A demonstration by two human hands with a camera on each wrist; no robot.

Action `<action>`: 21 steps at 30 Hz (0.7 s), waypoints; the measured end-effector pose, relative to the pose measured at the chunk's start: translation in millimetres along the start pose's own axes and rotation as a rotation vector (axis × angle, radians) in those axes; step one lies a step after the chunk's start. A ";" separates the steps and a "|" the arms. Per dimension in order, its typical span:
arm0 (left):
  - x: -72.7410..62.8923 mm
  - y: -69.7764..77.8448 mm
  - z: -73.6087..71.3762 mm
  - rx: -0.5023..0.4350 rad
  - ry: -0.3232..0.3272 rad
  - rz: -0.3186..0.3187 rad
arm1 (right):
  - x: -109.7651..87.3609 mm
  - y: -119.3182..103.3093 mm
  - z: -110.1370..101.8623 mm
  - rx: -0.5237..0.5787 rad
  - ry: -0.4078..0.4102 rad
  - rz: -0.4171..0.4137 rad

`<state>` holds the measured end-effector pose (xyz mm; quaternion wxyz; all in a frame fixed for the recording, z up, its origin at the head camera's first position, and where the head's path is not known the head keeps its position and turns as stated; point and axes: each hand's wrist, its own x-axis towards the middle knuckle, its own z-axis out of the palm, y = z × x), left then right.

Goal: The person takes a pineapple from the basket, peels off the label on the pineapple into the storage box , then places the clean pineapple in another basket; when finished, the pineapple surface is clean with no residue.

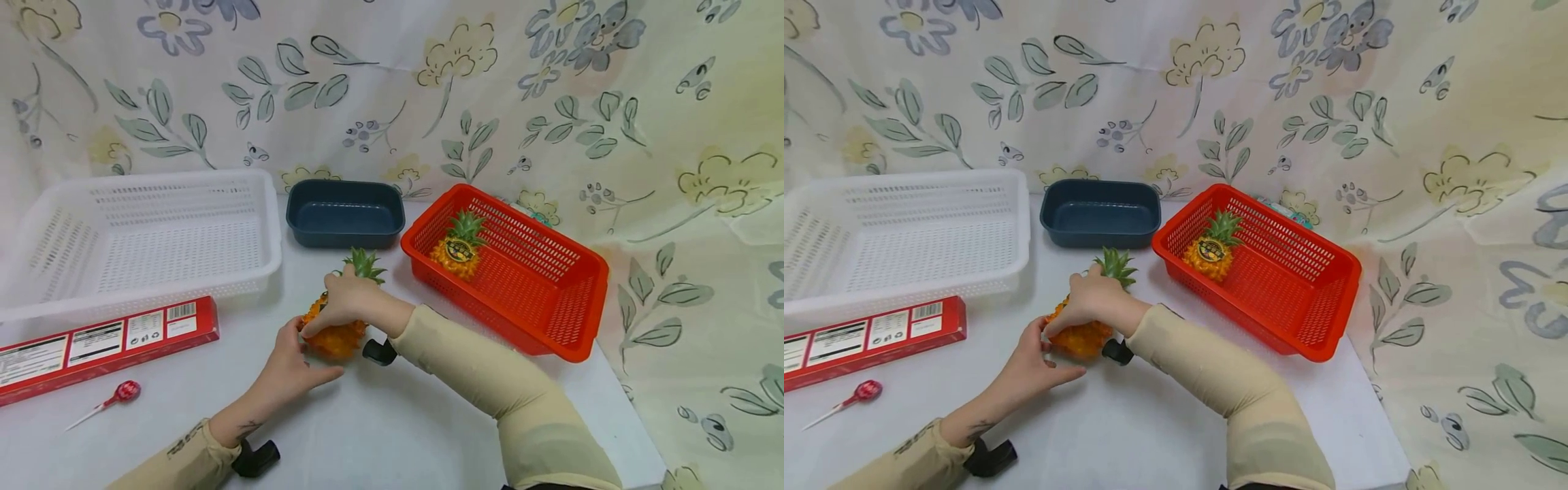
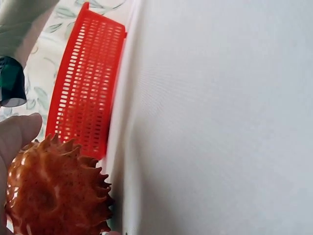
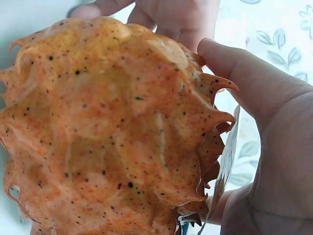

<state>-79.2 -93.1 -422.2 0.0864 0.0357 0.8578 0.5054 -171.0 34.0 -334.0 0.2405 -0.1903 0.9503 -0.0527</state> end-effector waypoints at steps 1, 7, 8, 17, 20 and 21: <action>1.7 -0.2 1.5 0.002 0.012 0.019 | -0.2 -0.1 -0.5 -0.003 -0.002 0.002; 7.6 -0.9 2.3 -0.024 0.052 0.052 | -2.7 3.0 -6.7 0.027 -0.017 -0.026; 8.0 -1.0 1.7 -0.027 0.055 0.052 | -3.1 4.4 -8.2 0.042 -0.019 -0.036; 13.9 -3.7 -9.6 -0.023 0.045 0.039 | -9.0 29.0 -19.9 0.127 0.038 -0.070; 17.2 -3.8 -16.6 -0.044 0.015 0.025 | -9.4 47.5 -24.0 0.215 0.130 -0.094; 18.2 -4.2 -19.0 -0.055 0.006 0.020 | -8.6 54.4 -24.9 0.251 0.166 -0.112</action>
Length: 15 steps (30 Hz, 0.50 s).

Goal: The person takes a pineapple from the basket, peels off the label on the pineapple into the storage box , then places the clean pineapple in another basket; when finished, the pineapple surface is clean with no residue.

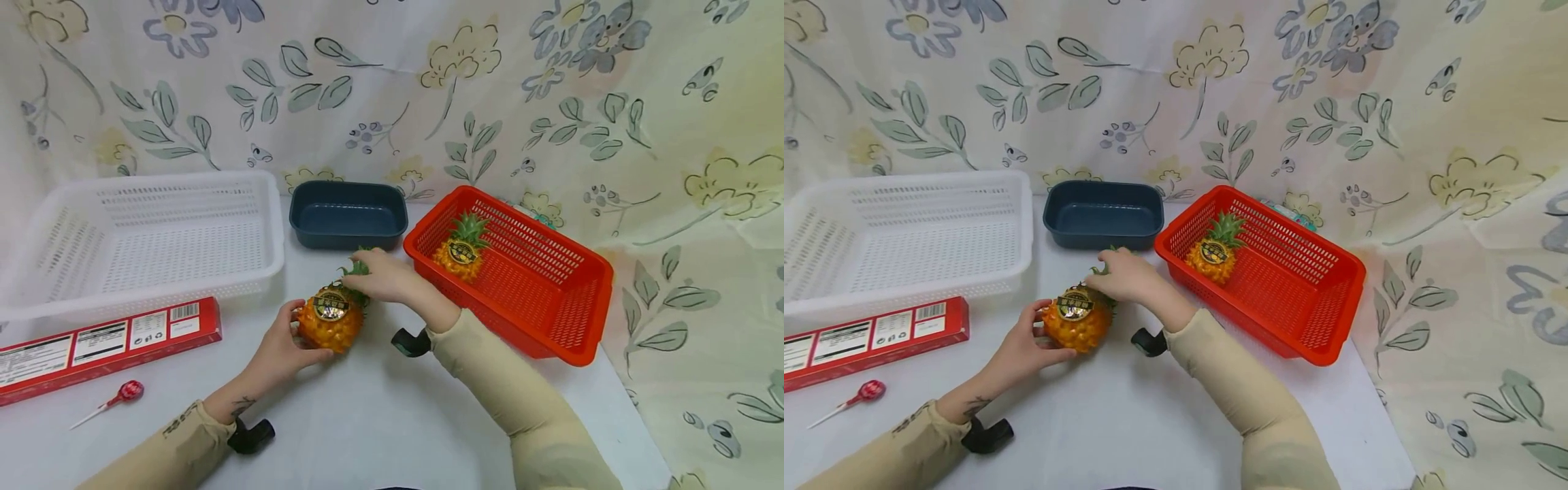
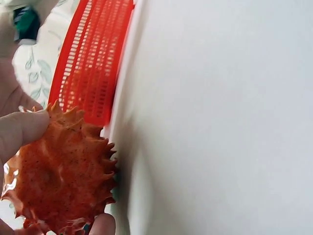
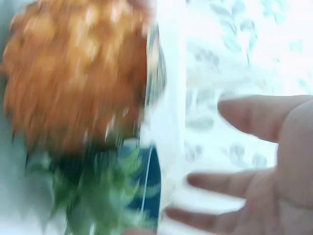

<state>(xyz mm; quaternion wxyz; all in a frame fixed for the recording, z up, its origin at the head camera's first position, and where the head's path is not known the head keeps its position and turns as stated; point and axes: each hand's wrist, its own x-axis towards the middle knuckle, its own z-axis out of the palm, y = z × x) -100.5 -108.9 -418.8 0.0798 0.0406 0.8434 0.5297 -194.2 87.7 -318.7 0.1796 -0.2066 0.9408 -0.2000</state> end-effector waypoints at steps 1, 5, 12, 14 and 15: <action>1.3 -0.3 -2.1 -0.009 -0.008 -0.004 | 0.6 7.5 -2.0 0.029 0.031 -0.029; 6.4 -2.9 -10.4 -0.062 -0.020 -0.008 | 6.2 35.7 -1.6 0.071 0.076 -0.163; 18.2 -7.5 -22.8 -0.083 -0.068 -0.001 | 14.5 57.9 13.6 -0.020 0.066 -0.264; 21.1 -8.8 -26.7 -0.085 -0.082 -0.003 | 17.6 58.8 17.0 -0.063 0.073 -0.277; 22.2 -9.2 -28.6 -0.091 -0.090 -0.004 | 19.1 59.0 18.6 -0.078 0.078 -0.278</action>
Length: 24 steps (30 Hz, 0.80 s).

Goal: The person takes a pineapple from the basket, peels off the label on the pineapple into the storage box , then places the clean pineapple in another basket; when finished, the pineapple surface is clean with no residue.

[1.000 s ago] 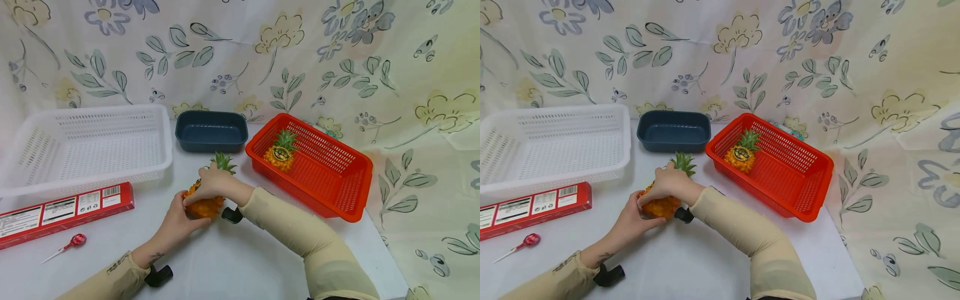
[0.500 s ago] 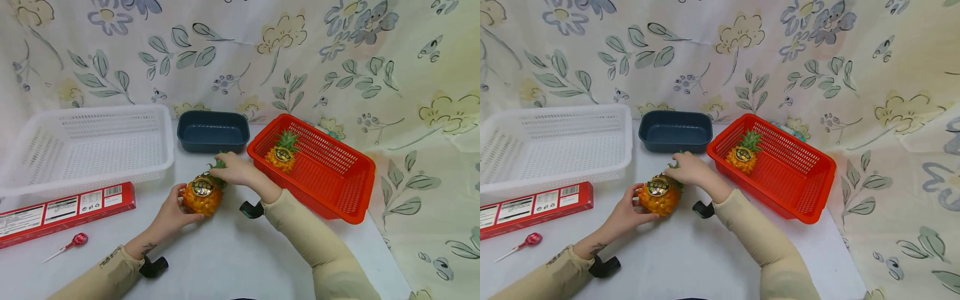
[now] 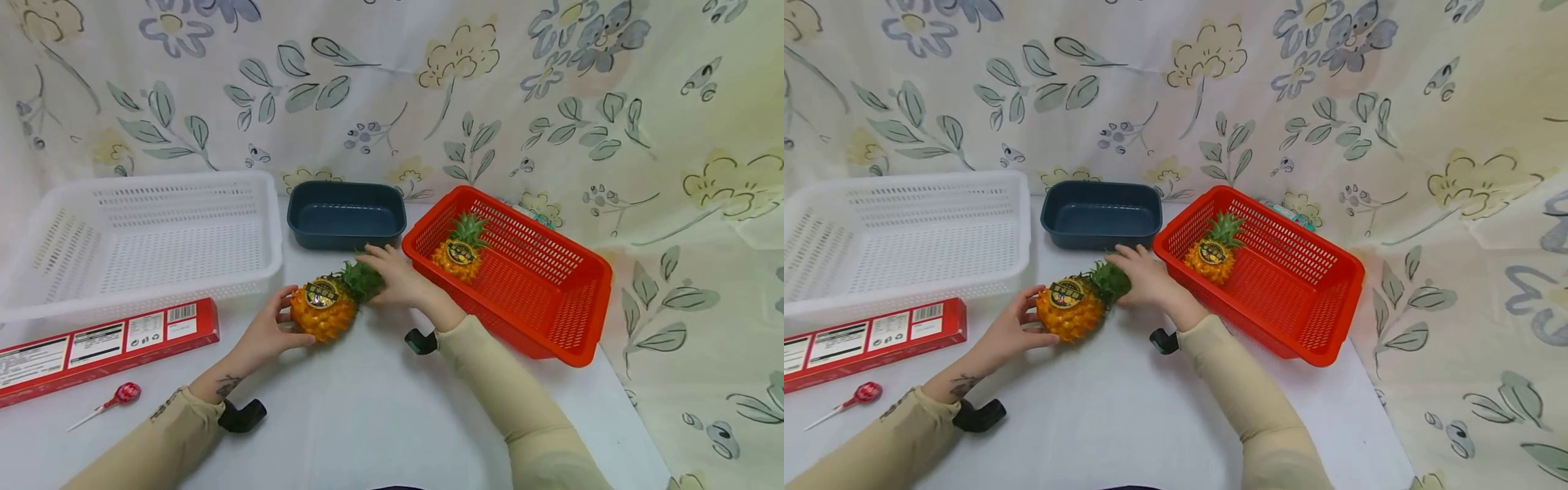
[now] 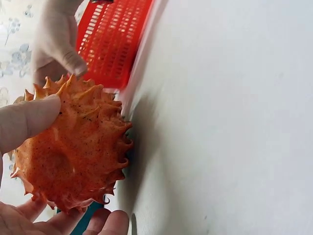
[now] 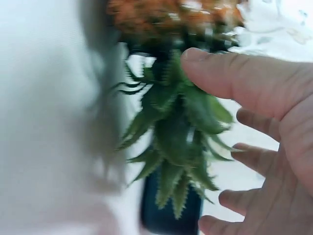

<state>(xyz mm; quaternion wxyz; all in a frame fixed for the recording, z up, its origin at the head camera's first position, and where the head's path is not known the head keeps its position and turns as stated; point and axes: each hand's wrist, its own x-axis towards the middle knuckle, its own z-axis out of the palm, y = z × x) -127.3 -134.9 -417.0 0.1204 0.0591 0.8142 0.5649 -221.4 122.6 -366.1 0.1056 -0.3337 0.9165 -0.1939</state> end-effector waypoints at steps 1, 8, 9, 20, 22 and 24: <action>0.6 -0.3 -2.1 0.001 -0.005 -0.005 | 1.6 0.1 2.2 -0.014 0.003 0.008; 3.7 -0.6 -11.4 -0.043 0.017 -0.004 | 7.5 -8.2 10.7 -0.059 0.027 0.078; 3.8 -0.4 -12.0 -0.059 0.024 -0.001 | 7.8 -9.6 11.8 -0.063 0.031 0.083; 3.1 3.7 -1.6 -0.095 0.121 0.010 | 2.5 -23.0 24.9 -0.053 0.093 0.231; 5.0 4.9 2.2 -0.054 0.143 -0.003 | 0.9 -24.7 27.0 -0.051 0.098 0.258; 7.6 5.2 5.3 -0.021 0.169 -0.009 | -0.5 -25.9 28.5 -0.049 0.104 0.275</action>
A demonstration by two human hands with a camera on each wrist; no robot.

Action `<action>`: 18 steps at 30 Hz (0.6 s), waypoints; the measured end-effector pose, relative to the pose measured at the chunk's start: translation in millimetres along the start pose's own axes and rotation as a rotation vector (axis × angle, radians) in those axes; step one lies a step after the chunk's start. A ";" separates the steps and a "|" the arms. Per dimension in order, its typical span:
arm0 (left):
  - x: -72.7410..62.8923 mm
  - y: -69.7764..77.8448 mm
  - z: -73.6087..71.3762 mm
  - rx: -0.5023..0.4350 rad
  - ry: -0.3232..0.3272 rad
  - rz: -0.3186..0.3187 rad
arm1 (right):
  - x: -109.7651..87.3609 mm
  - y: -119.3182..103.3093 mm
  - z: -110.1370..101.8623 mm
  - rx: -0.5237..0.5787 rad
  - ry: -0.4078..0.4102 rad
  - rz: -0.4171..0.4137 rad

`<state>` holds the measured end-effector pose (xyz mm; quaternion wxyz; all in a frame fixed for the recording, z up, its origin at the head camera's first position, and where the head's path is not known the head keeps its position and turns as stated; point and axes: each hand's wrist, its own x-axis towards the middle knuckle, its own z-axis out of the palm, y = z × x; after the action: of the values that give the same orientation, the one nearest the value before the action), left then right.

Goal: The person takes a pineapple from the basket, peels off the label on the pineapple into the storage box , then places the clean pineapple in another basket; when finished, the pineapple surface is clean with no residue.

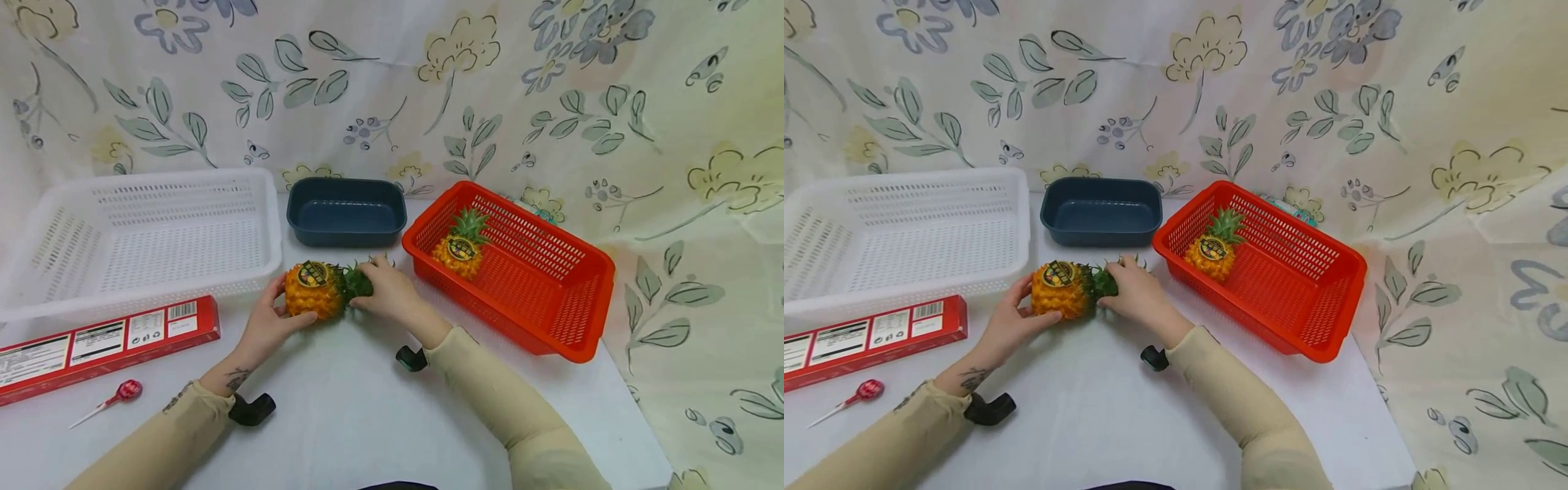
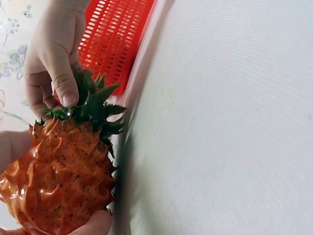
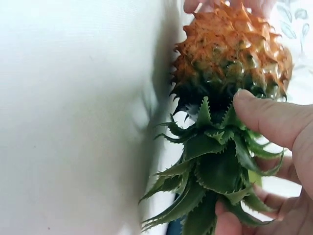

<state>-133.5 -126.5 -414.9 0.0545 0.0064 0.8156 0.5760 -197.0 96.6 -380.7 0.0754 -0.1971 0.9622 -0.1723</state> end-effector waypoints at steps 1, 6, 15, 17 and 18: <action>1.2 0.3 1.6 0.003 0.014 0.001 | -0.9 -0.4 0.1 0.003 0.003 0.004; 7.7 1.5 6.2 -0.003 0.055 -0.002 | -2.5 0.5 -0.6 -0.006 0.028 -0.008; 24.2 -1.2 15.3 -0.076 0.093 0.008 | -0.3 6.2 -3.1 -0.011 0.067 0.007; 27.5 -1.4 17.9 -0.098 0.093 0.019 | 0.0 7.4 -3.7 -0.012 0.074 0.017; 29.2 -1.4 19.1 -0.110 0.090 0.028 | 0.0 8.0 -4.0 -0.014 0.077 0.023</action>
<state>-160.6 -106.8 -424.9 0.0102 -0.0111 0.7842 0.6203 -200.7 104.8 -379.9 0.0389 -0.1799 0.9677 -0.1723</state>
